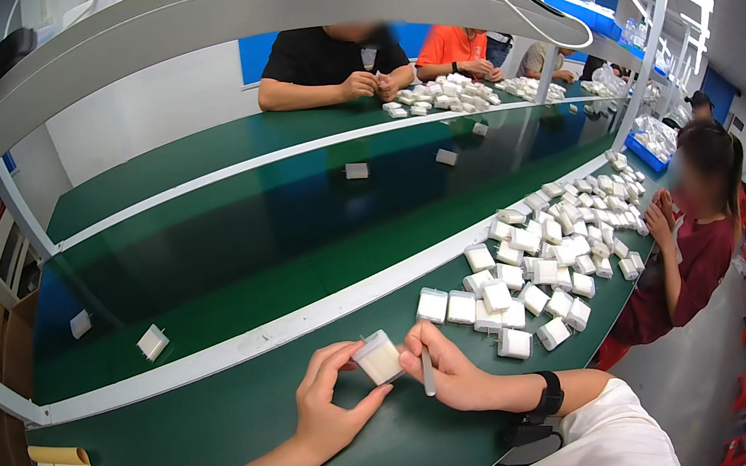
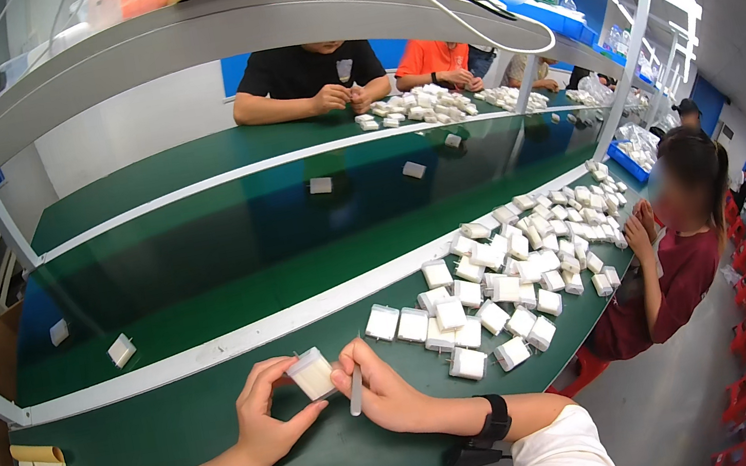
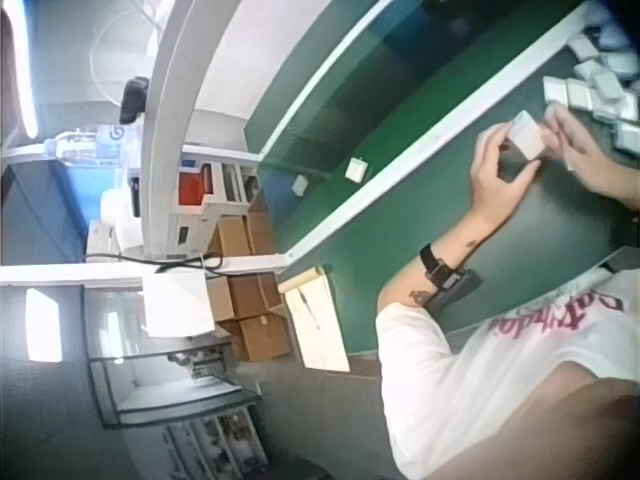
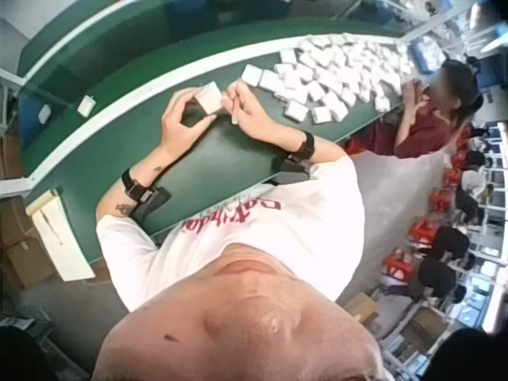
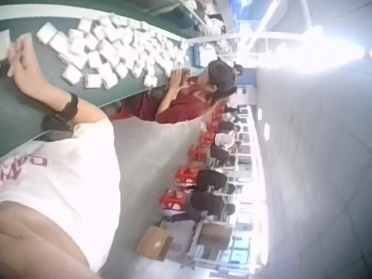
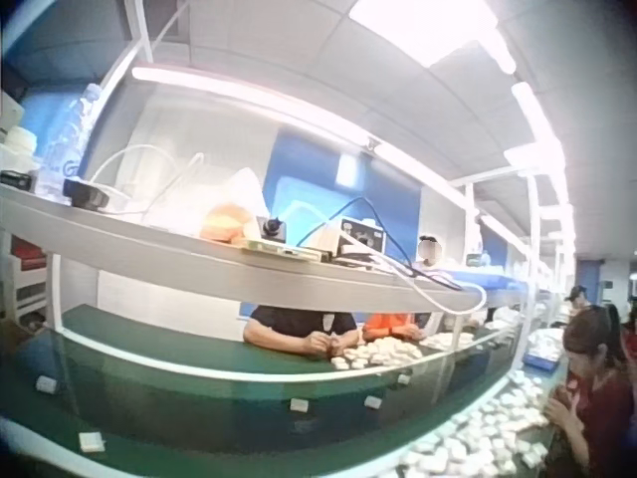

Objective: Inspecting and handling small white rectangular objects at a production line table.

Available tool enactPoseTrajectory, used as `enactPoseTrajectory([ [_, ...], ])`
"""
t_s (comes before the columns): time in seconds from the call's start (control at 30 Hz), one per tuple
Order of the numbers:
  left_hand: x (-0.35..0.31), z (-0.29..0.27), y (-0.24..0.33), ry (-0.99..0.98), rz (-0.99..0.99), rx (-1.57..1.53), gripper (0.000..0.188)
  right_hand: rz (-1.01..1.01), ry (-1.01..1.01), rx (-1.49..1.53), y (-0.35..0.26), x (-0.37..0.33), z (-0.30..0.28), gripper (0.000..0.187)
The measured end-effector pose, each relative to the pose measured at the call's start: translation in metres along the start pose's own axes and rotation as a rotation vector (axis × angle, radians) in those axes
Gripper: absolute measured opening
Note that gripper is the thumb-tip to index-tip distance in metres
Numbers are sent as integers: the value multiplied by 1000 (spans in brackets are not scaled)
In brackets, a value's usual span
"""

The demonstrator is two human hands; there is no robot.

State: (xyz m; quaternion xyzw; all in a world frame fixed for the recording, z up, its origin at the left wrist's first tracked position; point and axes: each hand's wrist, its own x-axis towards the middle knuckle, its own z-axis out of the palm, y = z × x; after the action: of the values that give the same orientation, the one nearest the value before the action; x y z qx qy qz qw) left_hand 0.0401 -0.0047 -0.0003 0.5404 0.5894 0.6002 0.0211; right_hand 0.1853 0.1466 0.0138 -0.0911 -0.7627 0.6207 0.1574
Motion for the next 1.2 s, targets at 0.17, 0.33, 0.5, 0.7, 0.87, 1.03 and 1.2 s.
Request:
enactPoseTrajectory([
  [0.17,2,-4,-5,-66,-103,-19,64,-431,-138,3,9,14,-15,43],
  [0.33,-3,-2,-8,-98,-164,-95,66,-456,-143,10,15,16,-20,46],
  [0.5,-5,1,-6,-116,-155,1,62,-378,-96,120,23,12,-15,44],
  [0.7,-5,-1,-8,-176,-247,-63,61,-400,-111,23,25,15,-16,46],
  [0.87,-5,1,-8,-149,-335,-177,60,-524,-134,-226,19,19,-25,51],
  [1.03,-8,4,-11,-95,-291,-264,69,-471,-130,-82,23,20,-21,48],
  [1.2,-11,1,-12,-79,-247,-290,80,-496,-129,-102,25,20,-23,50],
])
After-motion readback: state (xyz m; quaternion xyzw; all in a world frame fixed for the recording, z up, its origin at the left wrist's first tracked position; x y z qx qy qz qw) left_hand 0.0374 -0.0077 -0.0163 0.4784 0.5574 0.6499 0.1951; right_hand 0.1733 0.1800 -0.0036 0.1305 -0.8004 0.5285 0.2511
